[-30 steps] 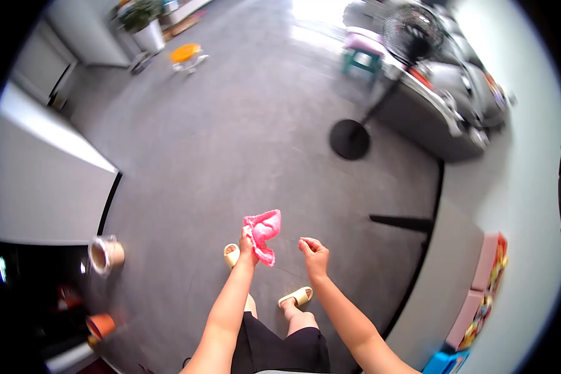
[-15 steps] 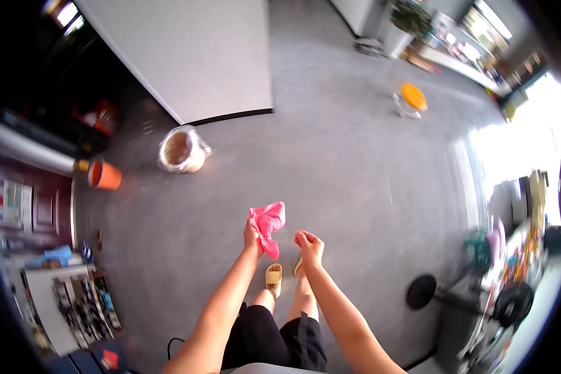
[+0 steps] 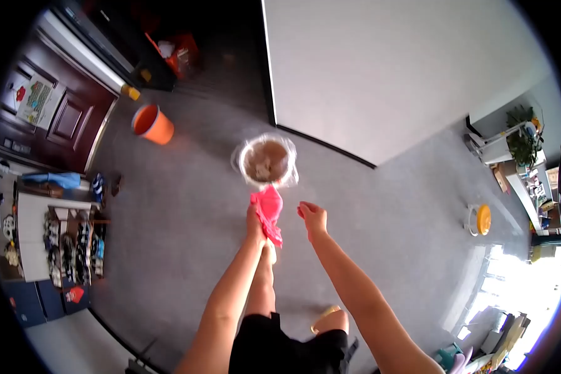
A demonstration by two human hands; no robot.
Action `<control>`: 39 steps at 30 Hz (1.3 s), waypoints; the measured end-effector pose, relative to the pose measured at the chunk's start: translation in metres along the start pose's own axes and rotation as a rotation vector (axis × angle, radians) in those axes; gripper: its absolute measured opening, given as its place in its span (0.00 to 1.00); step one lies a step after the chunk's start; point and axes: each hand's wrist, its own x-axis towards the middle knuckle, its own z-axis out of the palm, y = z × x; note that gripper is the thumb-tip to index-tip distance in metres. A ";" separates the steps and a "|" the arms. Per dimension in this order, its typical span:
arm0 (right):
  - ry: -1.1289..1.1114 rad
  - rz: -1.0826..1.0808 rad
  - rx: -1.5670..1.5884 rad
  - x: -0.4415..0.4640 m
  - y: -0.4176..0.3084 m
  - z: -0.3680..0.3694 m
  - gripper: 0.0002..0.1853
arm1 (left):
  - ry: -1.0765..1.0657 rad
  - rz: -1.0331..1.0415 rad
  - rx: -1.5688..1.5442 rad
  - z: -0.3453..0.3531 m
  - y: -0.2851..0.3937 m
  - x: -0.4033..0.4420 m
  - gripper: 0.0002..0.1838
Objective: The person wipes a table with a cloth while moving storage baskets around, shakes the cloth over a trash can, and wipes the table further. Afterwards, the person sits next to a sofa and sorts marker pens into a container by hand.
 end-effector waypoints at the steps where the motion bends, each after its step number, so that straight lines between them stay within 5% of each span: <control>1: -0.105 0.008 -0.069 0.037 0.001 0.026 0.15 | 0.030 -0.008 0.004 0.000 0.017 0.031 0.22; 4: -0.326 0.260 -0.186 0.130 0.008 0.088 0.32 | -0.123 -0.117 0.034 -0.028 0.039 0.125 0.28; 8: -0.248 0.467 -0.382 0.215 0.019 0.135 0.47 | -0.121 -0.156 0.201 -0.039 0.059 0.196 0.28; 11: -0.388 0.430 -0.263 0.249 0.028 0.151 0.32 | -0.228 -0.101 0.264 -0.052 0.055 0.230 0.28; 17: -0.087 0.611 -0.019 0.276 0.040 0.154 0.15 | -0.002 -0.313 0.192 -0.090 0.049 0.277 0.26; 22: -0.253 0.367 -0.276 0.258 0.039 0.143 0.19 | 0.205 -0.295 0.107 -0.108 0.042 0.296 0.21; 27: -0.244 0.480 0.288 0.225 -0.006 0.153 0.18 | -0.016 -0.387 0.026 -0.112 0.053 0.291 0.22; 31: -0.253 0.471 0.387 0.223 -0.007 0.150 0.18 | 0.094 -0.404 0.249 -0.113 0.055 0.281 0.31; 35: -0.214 0.418 -0.018 0.212 -0.013 0.152 0.17 | 0.097 -0.354 0.395 -0.116 0.058 0.282 0.33; 37: -0.176 0.344 -0.389 0.203 -0.029 0.158 0.16 | 0.128 -0.017 0.764 -0.120 0.044 0.285 0.30; 39: -0.088 -0.018 -0.614 0.209 -0.012 0.148 0.17 | 0.238 0.224 1.123 -0.113 0.041 0.283 0.27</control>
